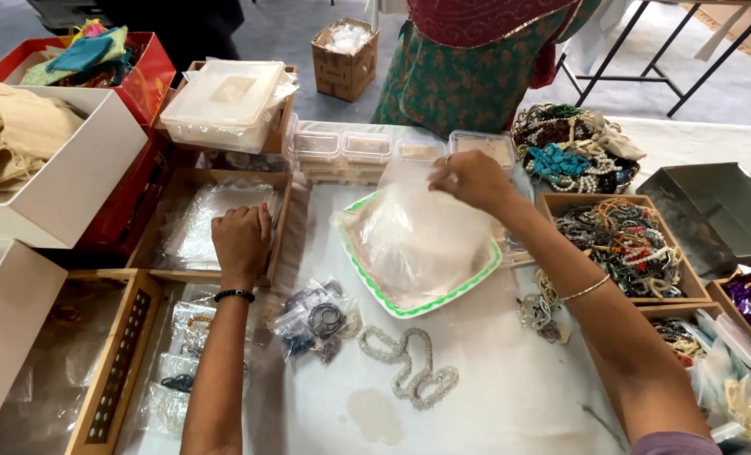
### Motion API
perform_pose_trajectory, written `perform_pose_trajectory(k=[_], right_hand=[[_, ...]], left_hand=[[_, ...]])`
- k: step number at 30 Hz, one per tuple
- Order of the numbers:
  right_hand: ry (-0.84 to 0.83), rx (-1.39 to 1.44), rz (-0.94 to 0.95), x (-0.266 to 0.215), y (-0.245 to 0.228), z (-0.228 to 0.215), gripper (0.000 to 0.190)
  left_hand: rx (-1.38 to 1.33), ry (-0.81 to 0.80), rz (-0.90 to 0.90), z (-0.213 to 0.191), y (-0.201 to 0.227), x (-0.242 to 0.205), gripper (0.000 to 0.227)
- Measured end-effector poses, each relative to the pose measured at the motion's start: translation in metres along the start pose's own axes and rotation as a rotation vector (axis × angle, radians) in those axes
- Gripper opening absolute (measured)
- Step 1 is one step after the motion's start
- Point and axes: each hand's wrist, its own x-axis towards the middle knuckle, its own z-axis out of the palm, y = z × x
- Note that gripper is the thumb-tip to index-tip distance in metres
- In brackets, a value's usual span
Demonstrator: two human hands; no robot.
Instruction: Bagging and organizing necklaces and jewelry items into small pouches and boxes.
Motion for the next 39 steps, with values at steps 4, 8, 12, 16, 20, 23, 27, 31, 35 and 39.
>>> perform_pose_trajectory(k=[4,8,12,16,20,23,27,31,35,39], right_hand=[[0.083,0.045,0.044,0.008,0.011,-0.024,0.020],[0.165,0.257,0.430,0.003,-0.002,-0.062,0.034],[0.143,0.145,0.152,-0.046,-0.046,-0.052,0.041],[-0.079,-0.312,-0.334,-0.127,-0.116,0.032,0.043],[-0.186,-0.225,-0.759,-0.139,-0.123,0.058,0.013],[-0.171,-0.209,-0.754,-0.142,-0.126,0.060,0.017],[-0.114,-0.288,-0.767,-0.144,-0.129,0.060,0.030],[-0.101,-0.288,-0.691,-0.150,-0.142,0.062,0.030],[-0.060,-0.270,-0.575,-0.158,-0.160,0.064,0.033],[0.069,-0.226,-0.379,-0.184,-0.198,0.092,0.036]], left_hand=[[-0.020,0.004,-0.002,0.002,-0.001,0.001,0.043],[-0.032,-0.005,-0.011,0.003,-0.002,0.001,0.043],[-0.012,-0.035,-0.026,0.001,-0.001,-0.001,0.041],[0.008,0.046,0.026,-0.001,0.000,0.001,0.033],[0.000,0.057,0.035,-0.003,0.002,0.002,0.032],[0.023,0.038,0.046,-0.003,0.004,0.001,0.032],[0.038,-0.008,0.035,0.001,0.002,0.001,0.033],[-0.010,0.048,0.067,-0.003,0.001,0.001,0.028],[-0.004,0.043,0.023,-0.003,0.002,-0.001,0.030],[0.051,-0.101,-0.061,0.012,-0.005,-0.002,0.027]])
